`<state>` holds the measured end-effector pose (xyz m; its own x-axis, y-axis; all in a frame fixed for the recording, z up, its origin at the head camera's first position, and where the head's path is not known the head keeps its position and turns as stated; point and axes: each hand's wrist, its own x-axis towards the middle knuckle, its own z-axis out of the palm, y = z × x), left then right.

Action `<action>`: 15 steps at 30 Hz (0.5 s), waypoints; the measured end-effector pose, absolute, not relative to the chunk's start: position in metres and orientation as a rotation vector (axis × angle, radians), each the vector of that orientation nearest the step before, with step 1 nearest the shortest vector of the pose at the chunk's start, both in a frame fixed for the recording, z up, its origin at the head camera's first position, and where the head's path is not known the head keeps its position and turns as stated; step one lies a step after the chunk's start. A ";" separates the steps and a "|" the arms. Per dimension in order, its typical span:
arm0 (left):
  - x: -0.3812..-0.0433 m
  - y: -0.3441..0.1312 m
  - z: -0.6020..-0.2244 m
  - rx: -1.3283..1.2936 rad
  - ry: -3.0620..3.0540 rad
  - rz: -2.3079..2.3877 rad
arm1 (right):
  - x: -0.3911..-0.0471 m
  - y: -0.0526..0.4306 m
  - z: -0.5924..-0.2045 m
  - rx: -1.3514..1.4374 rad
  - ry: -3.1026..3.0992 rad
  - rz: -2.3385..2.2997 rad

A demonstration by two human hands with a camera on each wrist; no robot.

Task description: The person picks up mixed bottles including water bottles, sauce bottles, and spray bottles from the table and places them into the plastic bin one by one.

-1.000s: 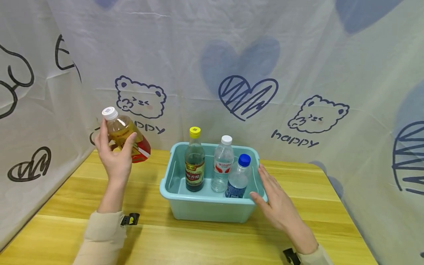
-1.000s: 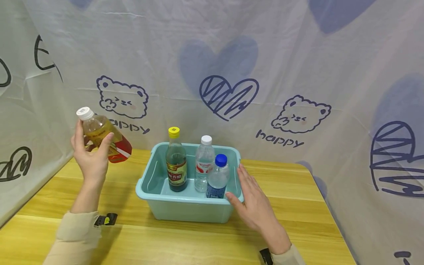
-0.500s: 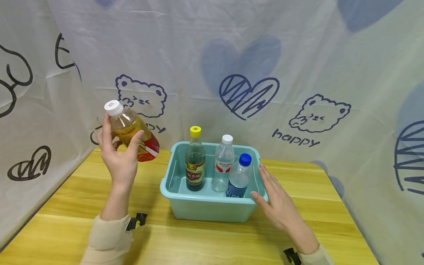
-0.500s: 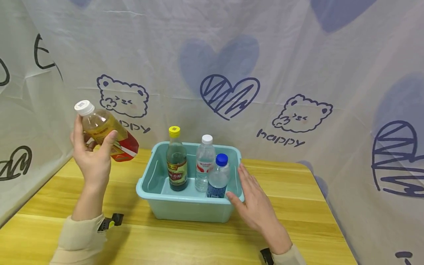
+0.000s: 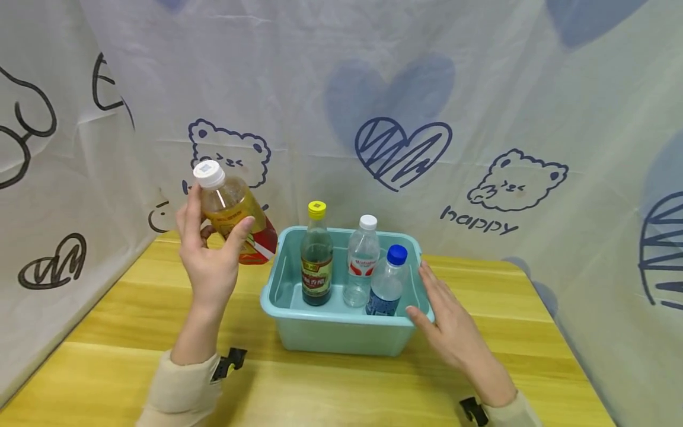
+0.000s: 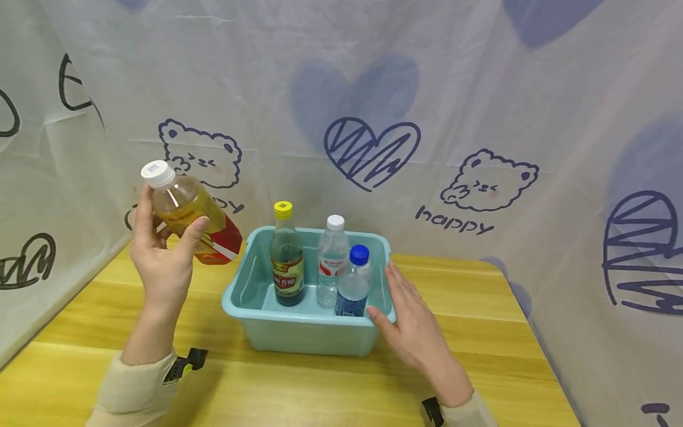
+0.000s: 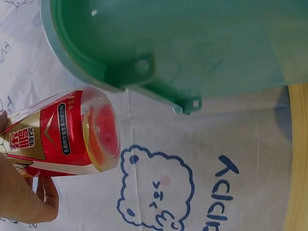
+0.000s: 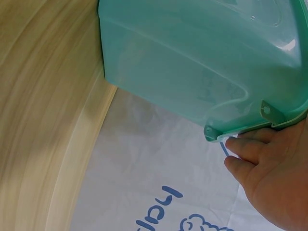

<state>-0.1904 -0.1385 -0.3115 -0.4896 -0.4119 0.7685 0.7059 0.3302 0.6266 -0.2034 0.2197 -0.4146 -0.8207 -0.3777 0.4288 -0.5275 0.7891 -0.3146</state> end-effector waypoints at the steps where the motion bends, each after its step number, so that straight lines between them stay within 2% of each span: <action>1: -0.190 -0.137 -0.312 -0.286 -1.588 -1.377 | -0.203 0.220 -0.414 0.686 -2.639 0.610; 15: -0.182 -0.109 -0.312 -0.429 -1.774 -1.429 | -0.204 0.220 -0.414 0.683 -2.638 0.601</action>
<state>-0.1823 -0.1094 -0.3120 -0.6221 -0.2142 0.7530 0.6901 0.3041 0.6567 -0.2042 0.2203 -0.4142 -0.8228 -0.3747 0.4273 -0.5228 0.7939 -0.3105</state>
